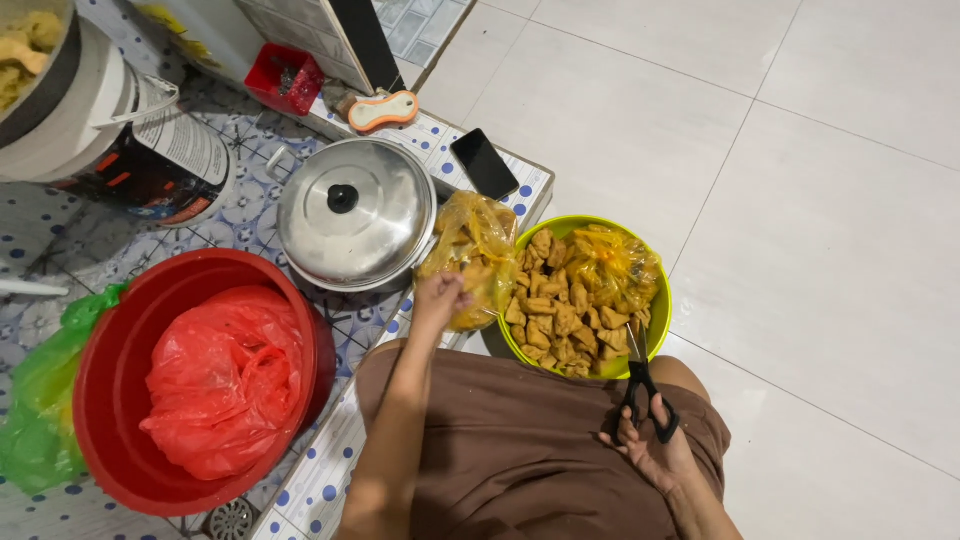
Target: The person is preparing stuffed tofu by cutting open fried tofu puffs with scissors and filling them with a yellow mixture.
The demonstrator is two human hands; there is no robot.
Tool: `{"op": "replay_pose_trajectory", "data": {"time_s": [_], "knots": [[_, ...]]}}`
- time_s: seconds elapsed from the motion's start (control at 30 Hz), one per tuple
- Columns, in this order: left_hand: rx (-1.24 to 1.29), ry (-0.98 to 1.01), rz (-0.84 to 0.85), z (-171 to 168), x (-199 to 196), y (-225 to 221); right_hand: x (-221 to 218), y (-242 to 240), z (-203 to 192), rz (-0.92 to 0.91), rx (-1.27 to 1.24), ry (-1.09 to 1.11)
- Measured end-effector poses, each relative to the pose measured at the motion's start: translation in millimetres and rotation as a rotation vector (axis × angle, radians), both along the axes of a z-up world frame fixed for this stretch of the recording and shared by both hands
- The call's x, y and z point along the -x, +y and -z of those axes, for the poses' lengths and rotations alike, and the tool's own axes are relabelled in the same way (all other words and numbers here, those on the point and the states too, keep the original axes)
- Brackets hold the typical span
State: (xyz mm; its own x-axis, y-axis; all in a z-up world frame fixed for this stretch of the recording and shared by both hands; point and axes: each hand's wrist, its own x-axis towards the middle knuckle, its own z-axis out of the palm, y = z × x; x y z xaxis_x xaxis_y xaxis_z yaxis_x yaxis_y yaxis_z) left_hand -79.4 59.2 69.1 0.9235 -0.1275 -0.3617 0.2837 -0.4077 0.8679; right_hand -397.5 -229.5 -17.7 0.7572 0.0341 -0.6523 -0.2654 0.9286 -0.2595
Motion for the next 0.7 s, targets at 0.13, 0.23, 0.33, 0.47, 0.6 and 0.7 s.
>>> {"op": "replay_pose_trajectory", "data": {"time_s": [0.13, 0.23, 0.33, 0.47, 0.6, 0.7], "knots": [[0.893, 0.393, -0.182, 2, 35, -3, 4, 7, -7, -0.127, 0.224, -0.121], [1.107, 0.490, -0.157, -5, 61, -16, 4, 18, -31, -0.246, 0.395, -0.175], [1.196, 0.553, -0.099, 13, 78, -27, 4, 34, -60, -0.337, 0.503, -0.235], [1.307, 0.624, -0.031, 42, 95, -37, 0, 51, -89, -0.439, 0.558, -0.331], [1.292, 0.649, -0.036, 58, 104, -37, 0, 58, -93, -0.489, 0.570, -0.368], [1.316, 0.635, -0.030, 69, 104, -33, 1, 61, -84, -0.532, 0.553, -0.280]]}}
